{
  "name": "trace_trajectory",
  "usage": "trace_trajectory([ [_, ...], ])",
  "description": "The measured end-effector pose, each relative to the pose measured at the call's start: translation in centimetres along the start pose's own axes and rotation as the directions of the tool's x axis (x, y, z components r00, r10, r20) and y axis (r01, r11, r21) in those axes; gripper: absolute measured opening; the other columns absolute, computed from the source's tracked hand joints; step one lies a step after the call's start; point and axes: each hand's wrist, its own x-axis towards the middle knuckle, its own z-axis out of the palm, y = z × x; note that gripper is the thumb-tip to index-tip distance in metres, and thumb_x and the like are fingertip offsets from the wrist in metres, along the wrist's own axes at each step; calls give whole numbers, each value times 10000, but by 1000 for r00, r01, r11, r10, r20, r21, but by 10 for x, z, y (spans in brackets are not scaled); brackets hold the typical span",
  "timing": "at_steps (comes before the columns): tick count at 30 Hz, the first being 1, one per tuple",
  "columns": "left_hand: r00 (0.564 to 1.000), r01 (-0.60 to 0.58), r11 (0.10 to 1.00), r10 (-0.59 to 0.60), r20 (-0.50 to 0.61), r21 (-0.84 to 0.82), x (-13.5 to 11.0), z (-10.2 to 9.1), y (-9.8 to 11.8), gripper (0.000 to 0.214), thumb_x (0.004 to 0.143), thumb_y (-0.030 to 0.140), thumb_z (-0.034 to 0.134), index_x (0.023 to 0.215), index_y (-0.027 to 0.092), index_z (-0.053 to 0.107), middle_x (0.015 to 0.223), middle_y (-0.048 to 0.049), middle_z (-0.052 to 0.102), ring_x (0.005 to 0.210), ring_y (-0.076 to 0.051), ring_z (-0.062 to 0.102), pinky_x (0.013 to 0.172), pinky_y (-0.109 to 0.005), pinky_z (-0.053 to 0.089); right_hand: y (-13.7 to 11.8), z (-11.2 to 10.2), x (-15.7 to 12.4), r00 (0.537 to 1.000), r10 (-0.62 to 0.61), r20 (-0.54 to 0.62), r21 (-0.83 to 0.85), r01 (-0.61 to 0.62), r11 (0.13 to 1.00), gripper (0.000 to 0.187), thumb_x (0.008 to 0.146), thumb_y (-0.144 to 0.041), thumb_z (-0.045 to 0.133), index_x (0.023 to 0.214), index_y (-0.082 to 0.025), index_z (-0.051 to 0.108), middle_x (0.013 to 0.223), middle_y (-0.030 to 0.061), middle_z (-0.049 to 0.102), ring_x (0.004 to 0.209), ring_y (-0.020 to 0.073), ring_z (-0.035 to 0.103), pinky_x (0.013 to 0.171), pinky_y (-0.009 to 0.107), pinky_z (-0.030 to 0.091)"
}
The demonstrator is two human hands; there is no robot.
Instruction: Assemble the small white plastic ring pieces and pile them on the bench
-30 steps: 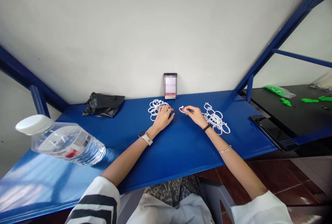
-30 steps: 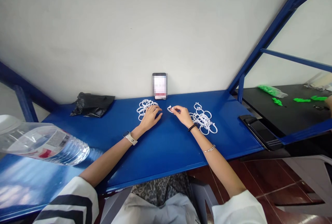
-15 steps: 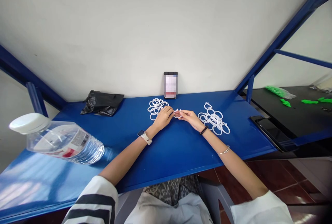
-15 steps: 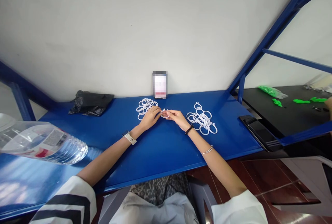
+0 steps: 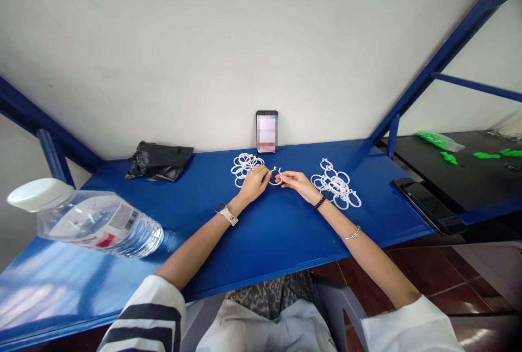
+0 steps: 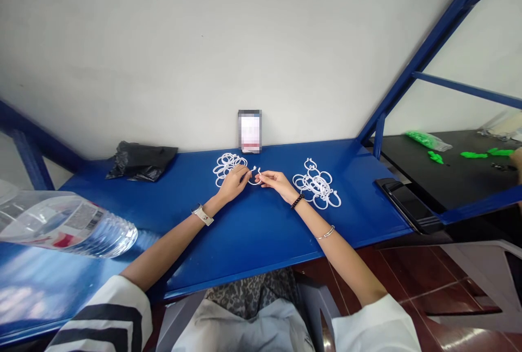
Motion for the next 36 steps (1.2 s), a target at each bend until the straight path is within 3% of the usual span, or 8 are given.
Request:
trace_trajectory([
  [5,999,17,998,-19,-29,-69,-2,1,0,269,972,350,430,1080,173,602,995,-83,657,961,-207,604,847,-355,502,5,-2,3,999,-7,-32,81,10,997,311,701,-423,786,882,-174,736,903,57,727,846,164,672,871,322,511],
  [11,1000,-16,990,19,23,-143,-5,3,-2,462,897,462,561,1276,201,525,1099,-85,651,1042,-227,609,882,-372,518,2,-1,0,1000,19,-13,157,-17,987,294,709,-432,782,822,-164,736,973,78,729,931,183,672,959,335,492],
  [25,994,-98,976,104,22,-196,-3,3,-2,285,946,413,485,920,179,646,916,-73,684,865,-192,634,802,-351,516,4,-2,5,1000,10,-11,229,-7,973,305,735,-452,752,867,-176,744,956,73,735,940,182,677,933,318,505],
  [28,1000,-24,982,25,5,-189,-2,4,-4,317,957,399,455,855,172,651,820,-66,683,760,-180,629,721,-320,502,2,-3,3,999,-8,-53,169,17,985,319,753,-471,725,865,-172,734,924,72,727,891,173,674,882,313,515],
  [32,989,140,955,-147,-9,-261,1,0,-3,325,944,391,468,795,170,655,768,-49,709,699,-173,644,704,-302,491,4,-8,5,982,-104,-156,-50,98,994,327,783,-502,668,804,-176,692,740,31,666,674,135,612,696,293,510],
  [36,962,263,884,-268,40,-386,3,-5,0,346,929,414,468,778,171,662,732,-36,725,695,-177,671,720,-294,504,7,-12,8,934,-266,-237,-256,204,945,308,773,-432,680,988,-217,632,789,13,649,695,149,613,655,292,503],
])
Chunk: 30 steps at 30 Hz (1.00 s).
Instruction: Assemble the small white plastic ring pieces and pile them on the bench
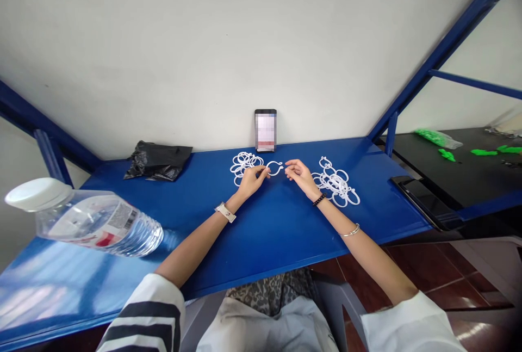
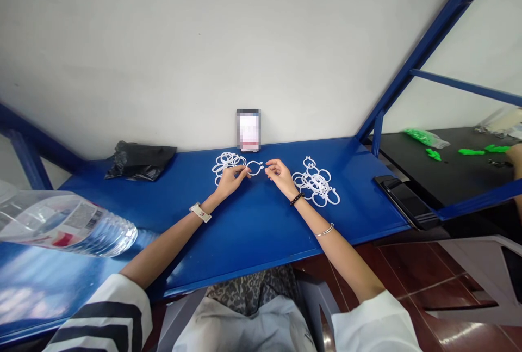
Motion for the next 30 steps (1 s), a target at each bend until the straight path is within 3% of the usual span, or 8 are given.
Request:
trace_trajectory([
  [4,999,41,998,-41,2,-52,0,-1,1,373,918,443,468,769,166,669,712,-39,720,702,-181,679,741,-295,509,-1,1,0,992,-106,68,-105,113,988,430,791,-375,664,1190,-244,572,979,58,690,900,192,661,774,329,528],
  [9,999,27,998,-26,20,-51,0,-1,1,411,922,460,458,721,168,665,700,-37,714,700,-173,676,742,-290,512,-4,1,-2,983,-141,118,-115,154,981,380,826,-382,635,1178,-242,604,991,65,713,942,206,678,881,374,518],
  [16,998,-55,998,55,28,-12,0,0,1,406,934,454,457,723,174,662,683,-26,710,650,-164,656,684,-289,508,-8,2,-4,990,-101,102,-48,106,993,360,825,-433,644,1127,-237,635,953,62,714,923,206,680,889,369,519],
  [23,990,-140,987,138,25,80,0,1,-1,376,934,429,485,740,177,686,715,-34,710,665,-167,644,680,-294,505,-7,4,-2,998,-24,55,18,23,1000,331,795,-516,650,906,-208,695,891,58,702,757,186,658,746,343,539],
  [30,988,-153,985,155,-14,79,0,2,-6,273,902,407,561,936,186,718,849,-53,734,715,-171,655,686,-304,530,-3,2,-1,999,-8,45,67,5,998,333,728,-455,743,943,-208,681,933,60,703,880,207,670,869,383,527],
])
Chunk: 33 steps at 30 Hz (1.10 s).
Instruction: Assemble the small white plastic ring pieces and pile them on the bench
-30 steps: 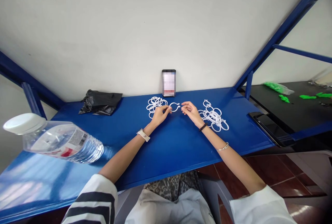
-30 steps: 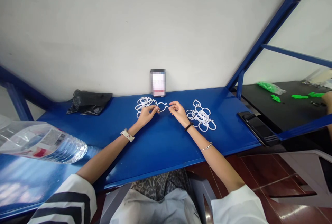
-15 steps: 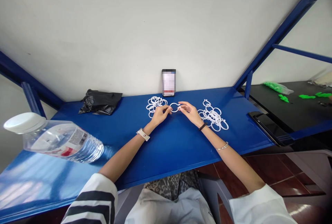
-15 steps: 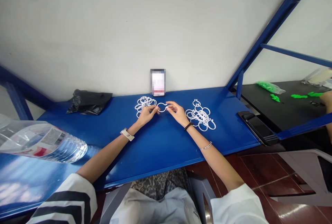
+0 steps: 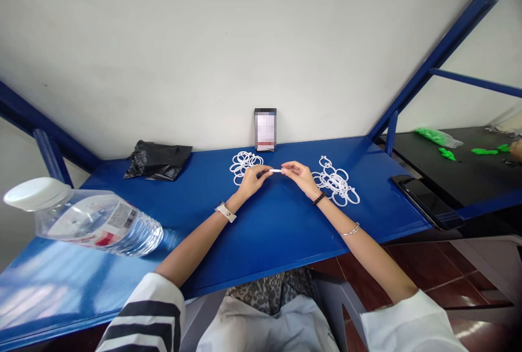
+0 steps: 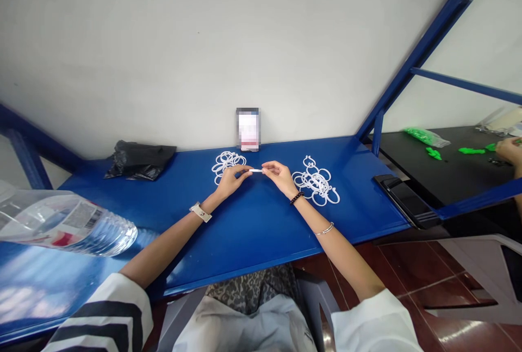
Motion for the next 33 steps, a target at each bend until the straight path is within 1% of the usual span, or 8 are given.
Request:
trace_trajectory([
  [4,1000,5,1000,-5,8,8,0,0,0,262,857,406,631,985,189,705,893,-53,731,714,-163,651,712,-318,547,-2,0,-1,1000,-16,-24,-14,16,1000,340,710,-444,760,947,-215,675,968,67,703,924,213,657,900,386,517],
  [7,1000,16,1000,-16,8,5,-1,0,0,351,793,443,700,1028,184,683,933,-61,724,730,-167,653,708,-321,555,-3,1,-1,999,-36,-16,-16,36,999,353,705,-436,766,967,-221,665,980,66,694,939,212,650,908,383,517],
  [9,1000,12,1000,-12,8,5,-1,1,-1,399,777,461,711,1056,180,667,941,-65,715,742,-167,652,704,-318,559,-3,1,-1,998,-63,-9,-24,63,998,355,707,-426,766,979,-224,660,1001,67,685,942,208,646,921,384,515],
  [15,998,-59,998,59,-7,31,-2,4,-5,473,794,427,706,1195,201,600,977,-73,683,845,-196,648,738,-347,555,-4,4,-2,981,-195,4,-121,194,973,316,756,-431,733,1000,-241,668,1021,64,648,923,207,632,929,394,520],
  [18,995,-103,992,103,-4,72,-2,4,-6,442,810,390,697,1195,201,592,969,-74,668,890,-211,637,749,-354,546,-7,5,-4,962,-272,33,-194,273,942,276,805,-425,692,1015,-248,670,1040,66,626,924,208,626,917,390,525],
  [21,991,-131,986,134,-17,99,-2,4,-4,410,825,359,682,1187,194,583,964,-75,656,891,-206,626,743,-341,537,-12,6,-7,941,-333,57,-258,336,906,240,854,-400,644,1042,-253,665,1053,73,616,926,214,618,904,396,527],
  [27,987,-139,979,148,-53,147,-5,2,4,361,838,310,652,1171,205,564,995,-76,642,869,-194,612,756,-333,519,-17,9,-12,927,-373,51,-332,368,869,241,896,-382,582,1096,-268,654,1062,77,618,935,226,612,913,418,521],
  [33,985,-148,976,160,-60,160,-5,3,3,364,834,277,647,1178,206,548,986,-71,635,876,-195,608,762,-330,514,-18,10,-14,921,-385,54,-350,378,857,255,902,-364,572,1134,-283,639,1064,74,612,929,226,617,911,416,524],
])
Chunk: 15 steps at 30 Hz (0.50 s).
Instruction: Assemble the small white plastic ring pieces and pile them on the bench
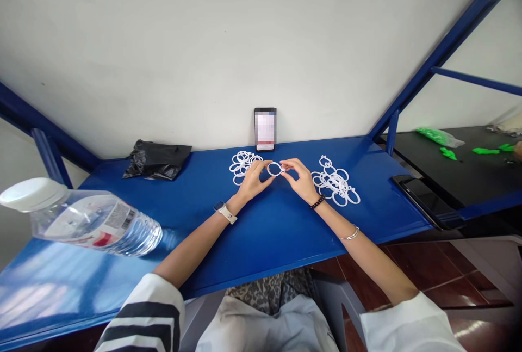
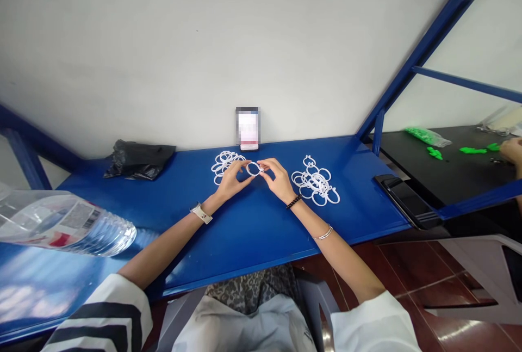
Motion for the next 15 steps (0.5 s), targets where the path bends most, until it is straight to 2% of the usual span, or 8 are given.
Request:
trace_trajectory([
  [5,1000,-1,1000,1,-2,4,0,0,0,364,837,276,641,1182,205,550,981,-70,634,879,-194,607,765,-332,514,0,0,0,1000,-15,-5,8,15,1000,258,900,-353,577,1142,-284,634,1068,72,611,928,223,619,906,409,526],
  [10,1000,-3,1000,3,-15,-10,1,-2,4,382,806,286,668,1161,189,569,966,-69,641,868,-192,607,770,-335,514,2,-1,1,999,32,-22,23,-32,999,258,889,-385,594,1118,-278,644,1079,73,614,923,222,623,907,412,529],
  [15,999,30,998,-31,-18,-58,1,-3,9,323,796,359,678,1057,179,619,888,-56,659,815,-185,612,706,-310,508,5,1,2,991,122,-51,136,-114,984,262,852,-443,635,1033,-257,670,1041,67,642,895,210,629,887,383,528],
])
